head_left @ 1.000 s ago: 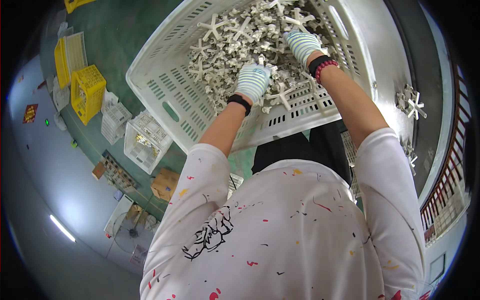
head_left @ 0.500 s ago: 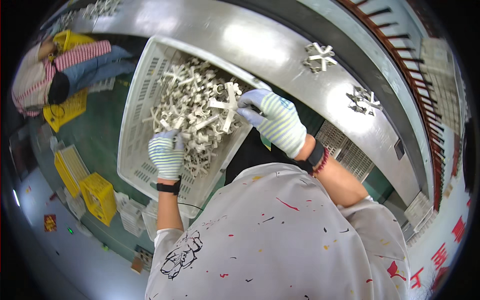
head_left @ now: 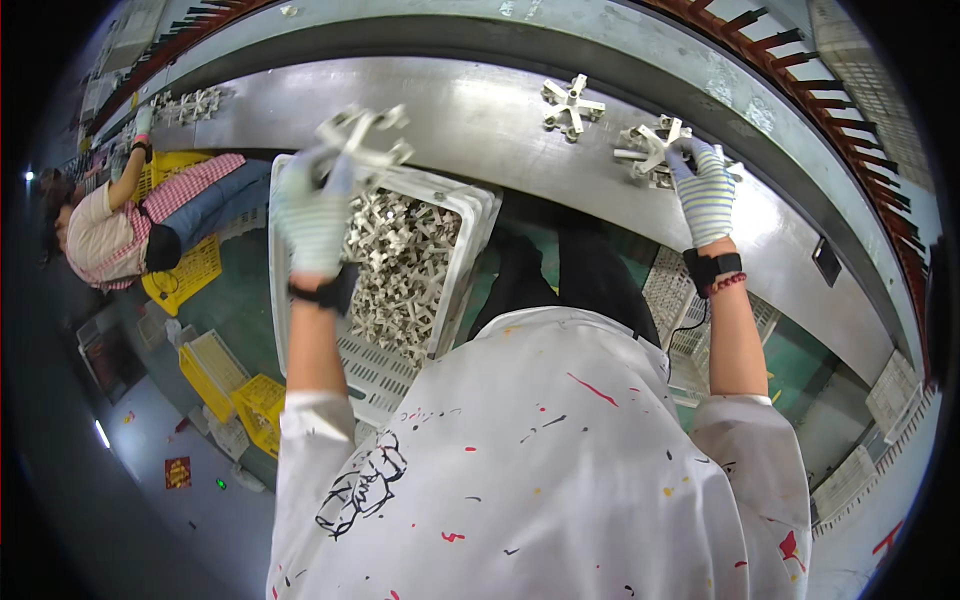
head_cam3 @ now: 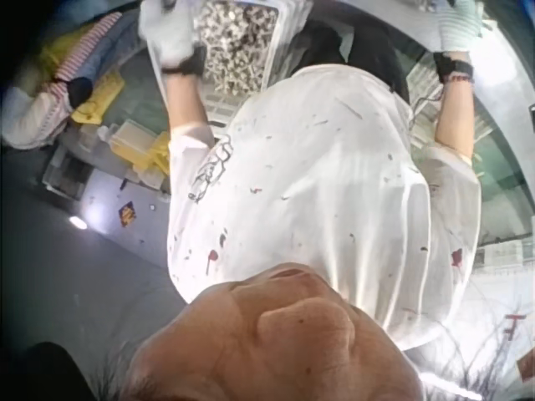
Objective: Picking up white star-shaped plastic components from a crate and mounting them onto individual spindles on a moving conveyor belt.
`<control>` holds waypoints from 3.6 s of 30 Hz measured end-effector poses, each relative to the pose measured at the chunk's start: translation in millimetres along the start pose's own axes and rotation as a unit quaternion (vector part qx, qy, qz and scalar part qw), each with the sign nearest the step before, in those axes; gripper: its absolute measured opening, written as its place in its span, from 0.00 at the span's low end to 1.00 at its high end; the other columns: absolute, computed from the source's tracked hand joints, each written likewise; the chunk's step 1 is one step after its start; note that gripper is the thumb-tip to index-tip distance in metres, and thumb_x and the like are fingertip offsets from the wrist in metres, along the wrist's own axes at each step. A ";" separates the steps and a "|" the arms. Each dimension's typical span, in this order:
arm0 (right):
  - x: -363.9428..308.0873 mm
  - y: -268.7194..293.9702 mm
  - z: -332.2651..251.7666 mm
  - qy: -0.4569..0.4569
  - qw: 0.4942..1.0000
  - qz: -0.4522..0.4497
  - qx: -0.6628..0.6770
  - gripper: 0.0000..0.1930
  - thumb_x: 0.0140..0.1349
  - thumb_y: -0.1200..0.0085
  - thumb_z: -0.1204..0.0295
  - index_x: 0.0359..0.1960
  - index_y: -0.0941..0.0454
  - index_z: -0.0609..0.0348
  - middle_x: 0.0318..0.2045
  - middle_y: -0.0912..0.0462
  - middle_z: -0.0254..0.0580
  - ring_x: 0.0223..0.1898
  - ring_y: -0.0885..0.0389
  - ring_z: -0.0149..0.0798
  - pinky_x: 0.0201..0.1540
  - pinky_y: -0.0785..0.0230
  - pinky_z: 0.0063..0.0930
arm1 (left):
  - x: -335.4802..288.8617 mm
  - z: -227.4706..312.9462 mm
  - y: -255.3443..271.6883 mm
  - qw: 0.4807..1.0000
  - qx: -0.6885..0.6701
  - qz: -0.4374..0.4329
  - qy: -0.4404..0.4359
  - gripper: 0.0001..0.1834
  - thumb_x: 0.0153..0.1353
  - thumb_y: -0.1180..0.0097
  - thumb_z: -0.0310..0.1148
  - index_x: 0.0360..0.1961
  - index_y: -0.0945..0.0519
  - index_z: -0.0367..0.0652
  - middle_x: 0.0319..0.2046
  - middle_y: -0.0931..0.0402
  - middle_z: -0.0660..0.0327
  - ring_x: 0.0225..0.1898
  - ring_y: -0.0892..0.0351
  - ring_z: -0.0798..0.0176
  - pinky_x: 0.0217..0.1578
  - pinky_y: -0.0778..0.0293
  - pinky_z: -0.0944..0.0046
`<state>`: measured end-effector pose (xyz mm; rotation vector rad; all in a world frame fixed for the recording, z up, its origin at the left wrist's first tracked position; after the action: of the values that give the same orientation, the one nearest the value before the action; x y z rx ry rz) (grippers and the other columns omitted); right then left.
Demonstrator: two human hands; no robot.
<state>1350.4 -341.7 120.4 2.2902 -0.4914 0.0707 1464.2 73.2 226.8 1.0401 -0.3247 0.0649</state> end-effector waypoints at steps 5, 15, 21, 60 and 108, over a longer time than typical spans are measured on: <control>20.8 -29.0 34.5 -0.058 0.997 0.000 -0.060 0.08 0.52 0.44 0.70 0.32 0.24 0.58 0.29 0.22 0.45 0.33 0.23 0.43 0.37 0.32 0.31 | 43.1 6.3 -138.2 0.989 0.069 -0.118 -0.053 0.11 0.46 0.44 0.38 0.30 0.20 0.45 0.28 0.23 0.53 0.33 0.24 0.52 0.36 0.30 0.58; 23.3 -19.3 14.0 -0.239 0.970 0.020 0.049 0.08 0.51 0.42 0.71 0.32 0.22 0.59 0.18 0.23 0.30 0.21 0.28 0.19 0.24 0.35 0.16 | 19.8 -1.9 -207.8 0.992 -0.039 -0.115 -0.017 0.19 0.49 0.47 0.36 0.44 0.25 0.47 0.34 0.24 0.50 0.37 0.26 0.48 0.41 0.30 0.56; 4.4 -0.3 -24.1 -0.220 0.971 0.003 0.092 0.08 0.51 0.42 0.73 0.33 0.22 0.60 0.23 0.20 0.37 0.26 0.24 0.24 0.29 0.33 0.18 | -41.8 100.8 -204.3 0.940 -0.173 -0.195 -0.219 0.16 0.49 0.50 0.31 0.41 0.25 0.40 0.35 0.27 0.50 0.40 0.29 0.48 0.43 0.33 0.54; 24.2 -17.2 32.6 -0.080 0.992 0.046 -0.081 0.06 0.52 0.45 0.70 0.31 0.23 0.55 0.26 0.22 0.46 0.28 0.23 0.45 0.34 0.31 0.33 | 18.8 -48.9 -118.8 0.970 0.192 -0.128 0.078 0.15 0.55 0.53 0.40 0.33 0.22 0.41 0.31 0.23 0.48 0.36 0.25 0.47 0.40 0.30 0.53; -202.9 -492.0 -302.3 0.304 0.766 -0.553 -0.120 0.13 0.50 0.51 0.71 0.39 0.29 0.58 0.30 0.24 0.49 0.34 0.25 0.50 0.45 0.36 0.40 | -185.8 -339.1 -85.2 0.882 -0.029 -0.377 0.280 0.22 0.53 0.53 0.51 0.37 0.23 0.45 0.34 0.23 0.52 0.36 0.23 0.53 0.39 0.30 0.57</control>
<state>1375.1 245.9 -48.7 1.8088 1.1341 0.1391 1384.2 338.4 -56.2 0.9799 0.6139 -0.3412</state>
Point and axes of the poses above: each hand's wrist, its own x-axis towards the middle knuckle, its own y-axis out of the back of the hand, z = x × y, the point moved 9 cm from there along x, towards the middle knuckle
